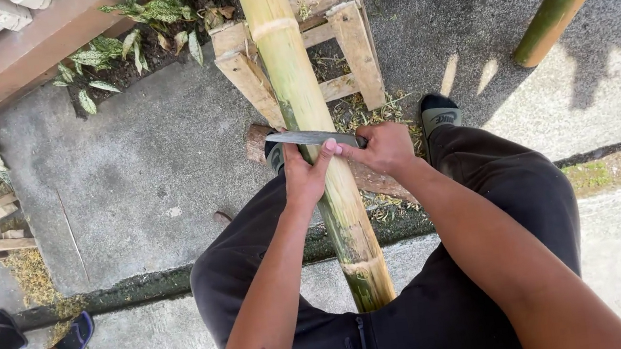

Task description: The recorder is scraping the outer green layer off a bamboo pole using a knife to prepare it for manufacturing.

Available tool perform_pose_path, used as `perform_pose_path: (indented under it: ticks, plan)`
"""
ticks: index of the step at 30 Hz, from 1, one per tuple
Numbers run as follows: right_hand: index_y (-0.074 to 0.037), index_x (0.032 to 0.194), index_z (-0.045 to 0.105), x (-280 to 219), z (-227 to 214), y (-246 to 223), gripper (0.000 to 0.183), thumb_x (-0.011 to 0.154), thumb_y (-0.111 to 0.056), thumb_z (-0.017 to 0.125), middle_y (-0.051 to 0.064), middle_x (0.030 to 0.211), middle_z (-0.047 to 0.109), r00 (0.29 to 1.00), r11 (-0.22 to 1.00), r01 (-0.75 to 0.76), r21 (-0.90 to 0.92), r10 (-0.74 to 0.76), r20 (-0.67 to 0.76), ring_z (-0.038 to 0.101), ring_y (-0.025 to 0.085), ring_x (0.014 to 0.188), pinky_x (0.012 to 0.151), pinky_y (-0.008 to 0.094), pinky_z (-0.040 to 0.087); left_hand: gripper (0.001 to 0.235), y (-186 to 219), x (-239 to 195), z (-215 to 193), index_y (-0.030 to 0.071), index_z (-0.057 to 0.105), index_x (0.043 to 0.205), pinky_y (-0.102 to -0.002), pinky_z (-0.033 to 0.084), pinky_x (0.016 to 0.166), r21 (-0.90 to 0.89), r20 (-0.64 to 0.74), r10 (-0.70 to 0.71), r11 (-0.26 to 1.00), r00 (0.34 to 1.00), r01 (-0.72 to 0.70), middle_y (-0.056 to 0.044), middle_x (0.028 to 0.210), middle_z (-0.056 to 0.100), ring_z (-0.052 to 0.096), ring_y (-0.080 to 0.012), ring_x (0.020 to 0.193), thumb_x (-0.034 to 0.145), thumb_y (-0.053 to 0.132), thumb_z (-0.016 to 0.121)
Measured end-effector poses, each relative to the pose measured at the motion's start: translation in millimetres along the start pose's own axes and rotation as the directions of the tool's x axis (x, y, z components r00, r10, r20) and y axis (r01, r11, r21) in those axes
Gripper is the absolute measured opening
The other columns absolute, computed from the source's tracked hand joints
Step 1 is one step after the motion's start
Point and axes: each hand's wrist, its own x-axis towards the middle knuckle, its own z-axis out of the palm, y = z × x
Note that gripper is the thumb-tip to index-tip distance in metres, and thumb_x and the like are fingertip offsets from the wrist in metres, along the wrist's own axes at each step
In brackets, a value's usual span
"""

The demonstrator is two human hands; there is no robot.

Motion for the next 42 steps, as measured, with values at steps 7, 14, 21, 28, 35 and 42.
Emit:
perform_pose_path:
  ticks: [7, 14, 21, 28, 35, 42]
  plan:
    - [-0.01, 0.067, 0.073, 9.8, 7.5, 9.4, 0.078, 0.076, -0.086, 0.059, 0.014, 0.053, 0.061, 0.999, 0.998, 0.039, -0.056, -0.038, 0.013, 0.067, 0.036, 0.057, 0.056, 0.048, 0.055, 0.087, 16.6, 2.1, -0.1, -0.008, 0.045, 0.142, -0.044, 0.044, 0.113, -0.098, 0.025, -0.082, 0.992, 0.996, 0.084, -0.027, 0.14, 0.052, 0.056, -0.0372, 0.131, 0.088, 0.052, 0.077]
    - [-0.011, 0.065, 0.072, 12.6, 12.8, 9.5, 0.077, 0.076, -0.086, 0.059, 0.012, 0.048, 0.059, 0.999, 0.999, 0.029, -0.032, -0.03, -0.023, 0.067, 0.034, 0.053, 0.053, 0.046, 0.054, 0.095, 18.3, 3.3, 2.1, -0.01, 0.035, 0.147, -0.046, 0.043, 0.109, -0.01, -0.005, -0.079, 0.997, 0.997, 0.079, -0.029, 0.142, 0.044, 0.051, -0.0398, 0.132, 0.091, 0.055, 0.074]
    - [-0.011, 0.069, 0.075, 18.1, 17.4, 10.5, 0.077, 0.076, -0.086, 0.061, 0.013, 0.049, 0.059, 0.993, 0.995, 0.094, -0.03, -0.096, -0.062, 0.066, 0.035, 0.052, 0.051, 0.046, 0.053, 0.089, 21.4, 5.6, 1.9, -0.008, 0.043, 0.142, -0.045, 0.047, 0.107, -0.03, 0.012, -0.146, 0.989, 0.989, 0.146, -0.026, 0.136, 0.051, 0.057, -0.0376, 0.127, 0.089, 0.058, 0.073]
    - [-0.01, 0.069, 0.074, 39.0, 13.2, -4.7, 0.079, 0.078, -0.087, 0.058, 0.014, 0.048, 0.058, 0.999, 1.0, 0.004, 0.016, -0.003, -0.05, 0.066, 0.034, 0.051, 0.052, 0.046, 0.053, 0.1, 23.3, 28.9, 3.0, -0.012, 0.037, 0.144, -0.043, 0.048, 0.104, -0.062, -0.019, -0.312, 0.948, 0.95, 0.311, -0.03, 0.135, 0.053, 0.059, -0.0344, 0.124, 0.087, 0.064, 0.069]
    - [-0.015, 0.078, 0.075, 37.8, -0.7, -7.0, 0.075, 0.074, -0.088, 0.057, 0.012, 0.046, 0.059, 0.995, 0.998, -0.055, 0.024, 0.053, 0.089, 0.067, 0.032, 0.048, 0.05, 0.046, 0.053, 0.108, 38.8, 30.7, -6.6, -0.011, 0.038, 0.145, -0.043, 0.054, 0.102, -0.036, 0.039, -0.402, 0.914, 0.915, 0.403, -0.031, 0.131, 0.061, 0.067, -0.0347, 0.119, 0.08, 0.071, 0.065]
    - [-0.011, 0.063, 0.07, 20.1, 13.5, 16.1, 0.077, 0.076, -0.087, 0.06, 0.011, 0.05, 0.058, 0.998, 0.998, 0.041, -0.051, -0.038, 0.058, 0.065, 0.034, 0.054, 0.055, 0.046, 0.054, 0.094, 41.2, 12.4, -9.9, -0.011, 0.04, 0.144, -0.049, 0.044, 0.109, -0.03, 0.045, -0.095, 0.995, 0.994, 0.097, -0.031, 0.141, 0.049, 0.053, -0.042, 0.13, 0.089, 0.058, 0.074]
